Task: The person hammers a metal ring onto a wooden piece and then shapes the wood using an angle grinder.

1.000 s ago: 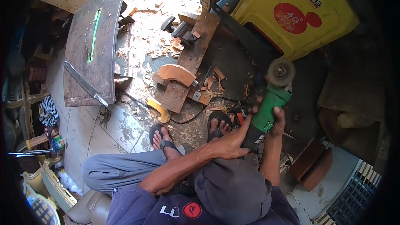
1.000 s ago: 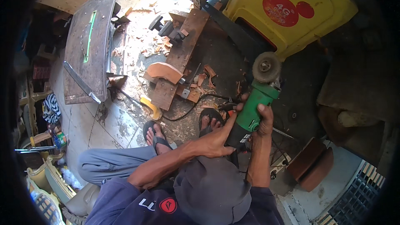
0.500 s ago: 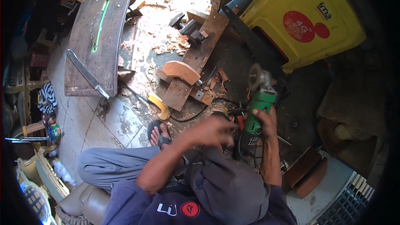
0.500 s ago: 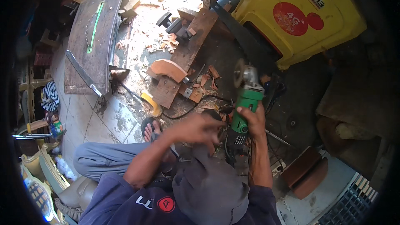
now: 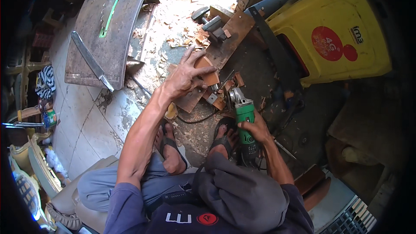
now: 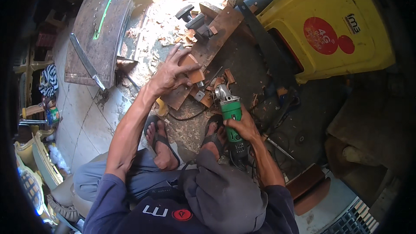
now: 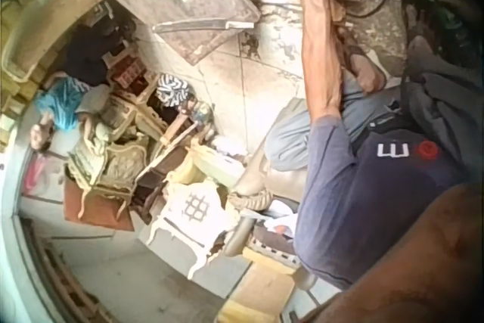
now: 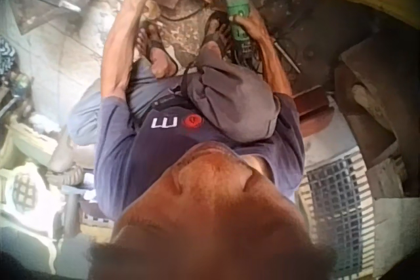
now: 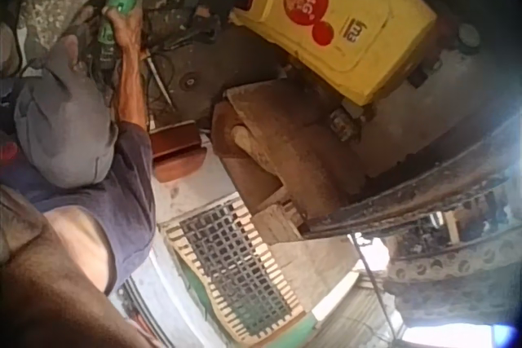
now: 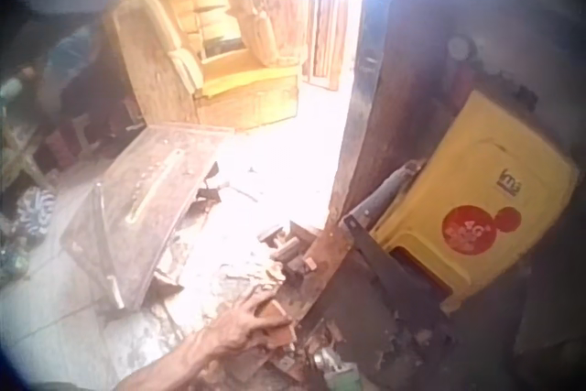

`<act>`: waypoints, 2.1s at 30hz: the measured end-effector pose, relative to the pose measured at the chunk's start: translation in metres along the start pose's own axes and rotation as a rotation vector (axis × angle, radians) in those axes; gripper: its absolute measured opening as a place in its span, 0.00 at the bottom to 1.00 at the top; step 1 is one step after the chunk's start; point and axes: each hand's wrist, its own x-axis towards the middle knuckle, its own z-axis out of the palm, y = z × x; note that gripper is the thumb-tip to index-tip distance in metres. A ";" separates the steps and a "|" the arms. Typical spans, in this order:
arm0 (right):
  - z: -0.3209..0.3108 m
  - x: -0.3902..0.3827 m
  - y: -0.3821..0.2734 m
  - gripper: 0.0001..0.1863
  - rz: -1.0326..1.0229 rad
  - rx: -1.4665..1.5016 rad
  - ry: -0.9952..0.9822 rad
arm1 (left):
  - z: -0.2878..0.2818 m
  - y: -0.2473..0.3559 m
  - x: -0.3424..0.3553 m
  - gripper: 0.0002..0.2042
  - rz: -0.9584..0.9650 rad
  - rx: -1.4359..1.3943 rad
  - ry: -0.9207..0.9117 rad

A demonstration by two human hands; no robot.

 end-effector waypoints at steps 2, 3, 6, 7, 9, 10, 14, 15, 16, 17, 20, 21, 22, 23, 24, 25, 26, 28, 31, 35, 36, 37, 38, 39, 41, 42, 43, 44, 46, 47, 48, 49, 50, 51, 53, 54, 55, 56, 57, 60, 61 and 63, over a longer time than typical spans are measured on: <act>0.000 0.002 -0.009 0.42 0.026 -0.053 0.001 | -0.003 0.002 -0.001 0.31 -0.019 -0.022 -0.015; 0.000 0.002 -0.014 0.43 0.039 -0.079 0.002 | -0.004 0.003 -0.001 0.32 -0.040 -0.031 -0.035; -0.001 0.003 -0.027 0.43 0.027 -0.112 -0.008 | -0.004 0.004 -0.003 0.31 -0.052 -0.024 -0.035; -0.002 0.003 -0.027 0.43 0.029 -0.118 -0.015 | -0.004 0.004 -0.003 0.31 -0.047 -0.020 -0.027; -0.004 0.004 -0.028 0.43 0.034 -0.130 -0.029 | -0.003 0.005 -0.002 0.31 -0.050 -0.017 -0.029; -0.003 0.005 -0.029 0.43 0.032 -0.129 -0.032 | -0.003 0.004 -0.002 0.31 -0.050 -0.016 -0.031; 0.000 0.005 -0.029 0.43 0.029 -0.101 -0.039 | 0.000 0.003 -0.003 0.31 -0.060 -0.031 -0.011; 0.000 0.005 -0.027 0.43 0.030 -0.088 -0.039 | 0.001 0.003 -0.004 0.31 -0.058 -0.025 -0.006; 0.000 0.005 -0.023 0.43 0.022 -0.085 -0.032 | 0.002 0.003 -0.004 0.31 -0.054 -0.019 -0.001; 0.000 0.006 -0.020 0.43 0.014 -0.081 -0.024 | 0.002 0.002 -0.003 0.31 -0.053 -0.018 -0.006; -0.001 0.005 -0.022 0.43 0.020 -0.080 -0.024 | 0.004 -0.001 -0.004 0.31 -0.047 -0.019 -0.010; -0.001 0.005 -0.025 0.44 0.026 -0.080 -0.028 | 0.005 -0.001 -0.005 0.31 -0.043 -0.021 -0.005; -0.002 0.004 -0.027 0.43 0.018 -0.110 -0.019 | 0.005 -0.001 -0.004 0.31 -0.034 -0.024 0.001; -0.003 0.003 -0.029 0.43 0.009 -0.140 -0.010 | 0.006 -0.001 -0.004 0.31 -0.032 -0.018 0.004; -0.003 0.002 -0.031 0.43 0.001 -0.170 -0.001 | 0.006 -0.001 -0.003 0.31 -0.030 -0.012 0.007; -0.003 0.000 -0.035 0.42 -0.008 -0.192 0.010 | 0.007 -0.002 -0.003 0.31 -0.028 -0.006 0.010; -0.002 -0.002 -0.040 0.42 -0.016 -0.215 0.020 | 0.007 -0.002 -0.003 0.31 -0.033 -0.015 0.009; 0.001 -0.005 -0.046 0.41 -0.030 -0.257 0.050 | 0.007 0.000 -0.004 0.31 -0.045 -0.035 0.006; 0.003 -0.005 -0.048 0.41 -0.038 -0.288 0.075 | 0.005 0.001 -0.004 0.31 -0.057 -0.030 -0.004; -0.009 0.007 -0.029 0.41 -0.011 -0.177 -0.015 | 0.005 0.000 -0.003 0.32 -0.044 -0.043 -0.001; -0.014 0.010 -0.023 0.41 0.002 -0.131 -0.048 | 0.006 0.000 -0.002 0.31 -0.037 -0.042 -0.001; -0.015 0.011 -0.023 0.40 0.014 -0.104 -0.068 | 0.006 -0.001 -0.003 0.31 -0.036 -0.040 -0.001; -0.015 0.012 -0.025 0.40 0.027 -0.077 -0.088 | 0.005 -0.001 -0.004 0.31 -0.036 -0.038 -0.003; -0.016 0.014 -0.026 0.40 0.039 -0.051 -0.108 | 0.005 -0.001 -0.004 0.31 -0.036 -0.036 -0.004; -0.019 0.016 -0.020 0.40 0.066 0.001 -0.141 | 0.006 -0.001 -0.003 0.31 -0.032 -0.034 -0.006; -0.020 0.016 -0.017 0.40 0.080 0.027 -0.157 | 0.007 0.000 -0.002 0.31 -0.031 -0.030 -0.006; -0.019 0.016 -0.018 0.40 0.060 -0.004 -0.136 | 0.007 -0.001 -0.003 0.31 -0.033 -0.025 -0.006; -0.018 0.015 -0.018 0.40 0.040 -0.034 -0.114 | 0.006 -0.001 -0.003 0.31 -0.029 -0.023 -0.005; -0.014 0.011 -0.023 0.40 0.015 -0.104 -0.070 | 0.005 0.000 -0.003 0.31 -0.023 -0.020 -0.002; -0.012 0.008 -0.029 0.40 0.009 -0.143 -0.048 | 0.005 0.001 -0.003 0.31 -0.039 -0.024 -0.007; -0.010 0.006 -0.034 0.40 0.004 -0.182 -0.026 | 0.004 0.002 -0.003 0.31 -0.055 -0.029 -0.012; -0.007 0.003 -0.039 0.40 -0.018 -0.211 -0.008 | 0.004 0.003 -0.004 0.31 -0.071 -0.034 -0.017; -0.004 0.001 -0.043 0.41 -0.039 -0.240 0.009 | 0.004 0.002 -0.004 0.31 -0.064 -0.032 -0.010; -0.003 0.000 -0.045 0.41 -0.060 -0.268 0.026 | 0.004 0.002 -0.004 0.31 -0.057 -0.030 -0.004; -0.004 0.001 -0.041 0.40 -0.053 -0.281 0.037 | 0.006 0.001 -0.003 0.31 -0.046 -0.028 0.004; -0.004 0.001 -0.039 0.40 -0.050 -0.287 0.041 | 0.006 0.001 -0.003 0.31 -0.045 -0.026 0.005; -0.004 0.003 -0.038 0.40 -0.043 -0.253 0.025 | 0.006 0.001 -0.003 0.31 -0.046 -0.022 0.007; -0.005 0.004 -0.036 0.41 -0.037 -0.218 0.007 | 0.006 0.000 -0.003 0.31 -0.037 -0.018 0.010; -0.006 0.006 -0.034 0.41 -0.031 -0.183 -0.011 | 0.006 -0.001 -0.003 0.31 -0.027 -0.015 0.013; -0.013 0.010 -0.029 0.40 -0.006 -0.133 -0.073 | 0.006 0.000 -0.002 0.31 -0.030 -0.040 0.009; -0.015 0.012 -0.025 0.40 0.002 -0.128 -0.079 | 0.006 0.000 -0.002 0.31 -0.036 -0.055 0.005; -0.017 0.014 -0.020 0.39 0.019 -0.117 -0.089 | 0.006 0.001 -0.001 0.32 -0.039 -0.058 0.000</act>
